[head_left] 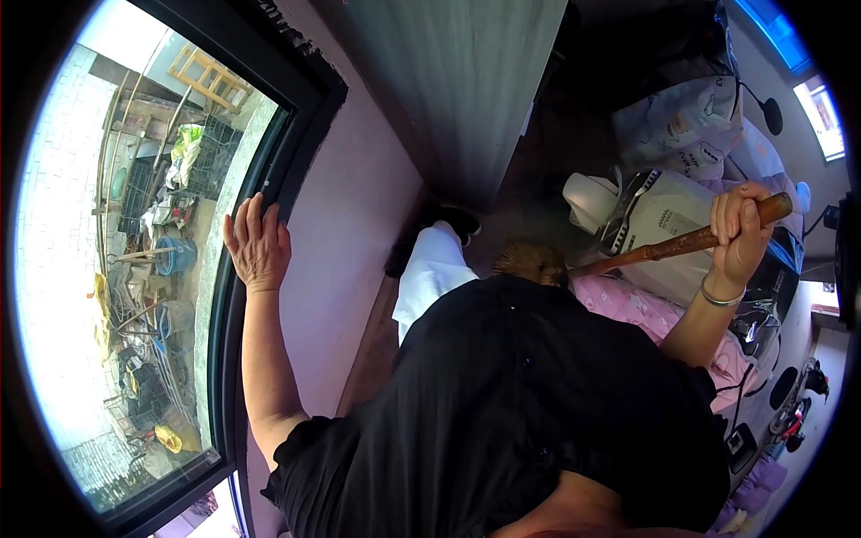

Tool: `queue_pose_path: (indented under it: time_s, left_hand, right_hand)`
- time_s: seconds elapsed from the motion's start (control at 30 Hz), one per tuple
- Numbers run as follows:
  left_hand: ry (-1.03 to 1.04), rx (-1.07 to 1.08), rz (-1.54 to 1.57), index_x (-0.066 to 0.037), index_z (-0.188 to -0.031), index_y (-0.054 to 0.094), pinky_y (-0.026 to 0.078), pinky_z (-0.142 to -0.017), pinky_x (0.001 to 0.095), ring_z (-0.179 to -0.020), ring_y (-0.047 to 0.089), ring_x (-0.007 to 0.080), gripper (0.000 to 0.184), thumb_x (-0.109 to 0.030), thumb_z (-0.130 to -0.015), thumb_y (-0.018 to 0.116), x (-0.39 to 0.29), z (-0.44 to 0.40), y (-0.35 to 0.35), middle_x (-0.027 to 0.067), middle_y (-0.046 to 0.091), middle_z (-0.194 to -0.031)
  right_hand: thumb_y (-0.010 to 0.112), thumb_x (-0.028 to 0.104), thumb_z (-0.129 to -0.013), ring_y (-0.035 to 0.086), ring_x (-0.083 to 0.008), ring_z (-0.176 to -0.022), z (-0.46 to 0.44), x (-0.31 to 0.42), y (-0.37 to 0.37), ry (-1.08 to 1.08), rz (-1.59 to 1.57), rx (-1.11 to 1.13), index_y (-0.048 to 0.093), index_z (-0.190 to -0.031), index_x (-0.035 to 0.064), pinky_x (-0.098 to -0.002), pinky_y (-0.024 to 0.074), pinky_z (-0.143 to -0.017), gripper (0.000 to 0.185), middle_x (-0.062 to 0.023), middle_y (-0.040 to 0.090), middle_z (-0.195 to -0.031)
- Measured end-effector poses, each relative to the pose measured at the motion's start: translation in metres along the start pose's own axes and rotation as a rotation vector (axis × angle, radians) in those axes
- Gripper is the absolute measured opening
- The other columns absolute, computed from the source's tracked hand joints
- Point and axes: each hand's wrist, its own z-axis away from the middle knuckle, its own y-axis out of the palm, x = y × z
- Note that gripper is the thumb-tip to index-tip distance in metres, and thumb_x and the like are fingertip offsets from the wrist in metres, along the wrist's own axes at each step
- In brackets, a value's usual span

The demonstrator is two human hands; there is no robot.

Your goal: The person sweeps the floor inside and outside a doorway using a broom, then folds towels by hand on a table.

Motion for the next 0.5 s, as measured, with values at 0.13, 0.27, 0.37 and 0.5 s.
queue_pose_path:
  time_s: [0.13,0.27,0.37,0.5]
  left_hand:
    - [-0.006,0.008,-0.011,-0.018,-0.106,0.055,0.010,-0.107,0.0399,-0.121,0.033,0.0147,0.031,-0.023,-0.076,0.056,0.0000,0.0011,0.0006,-0.0011,0.040,-0.126]
    - [-0.003,-0.006,0.008,-0.017,-0.106,0.054,0.013,-0.107,0.0407,-0.121,0.034,0.0161,0.030,-0.023,-0.077,0.055,-0.0009,0.0001,-0.0002,-0.0001,0.042,-0.125]
    - [-0.005,-0.013,0.006,-0.017,-0.106,0.055,0.012,-0.107,0.0406,-0.121,0.033,0.0159,0.030,-0.023,-0.077,0.055,0.0000,0.0000,0.0004,-0.0003,0.041,-0.126]
    - [-0.003,0.005,-0.004,-0.018,-0.107,0.054,0.012,-0.107,0.0406,-0.121,0.033,0.0157,0.031,-0.023,-0.077,0.055,0.0010,-0.0001,0.0013,-0.0005,0.040,-0.127]
  right_hand:
    - [0.047,0.013,-0.089,0.031,-0.0040,-0.042,-0.0050,-0.0026,0.0010,0.011,-0.013,0.012,0.050,-0.098,-0.0002,-0.0178,0.0268,-0.042,0.016,0.0027,0.036,-0.054]
    - [0.047,0.013,-0.089,0.031,-0.0039,-0.042,-0.0066,-0.0034,0.0043,0.008,-0.007,0.026,0.050,-0.098,-0.0002,-0.0178,0.0269,-0.042,0.016,0.0025,0.036,-0.055]
    - [0.047,0.013,-0.089,0.031,-0.0041,-0.042,-0.0079,-0.0041,0.0020,-0.003,-0.014,0.049,0.050,-0.098,0.0001,-0.0179,0.0268,-0.042,0.016,0.0023,0.036,-0.056]
    - [0.046,0.014,-0.089,0.031,-0.0046,-0.042,-0.0075,-0.0041,0.0005,0.002,-0.024,0.056,0.050,-0.098,0.0006,-0.0182,0.0269,-0.042,0.016,0.0021,0.036,-0.056]
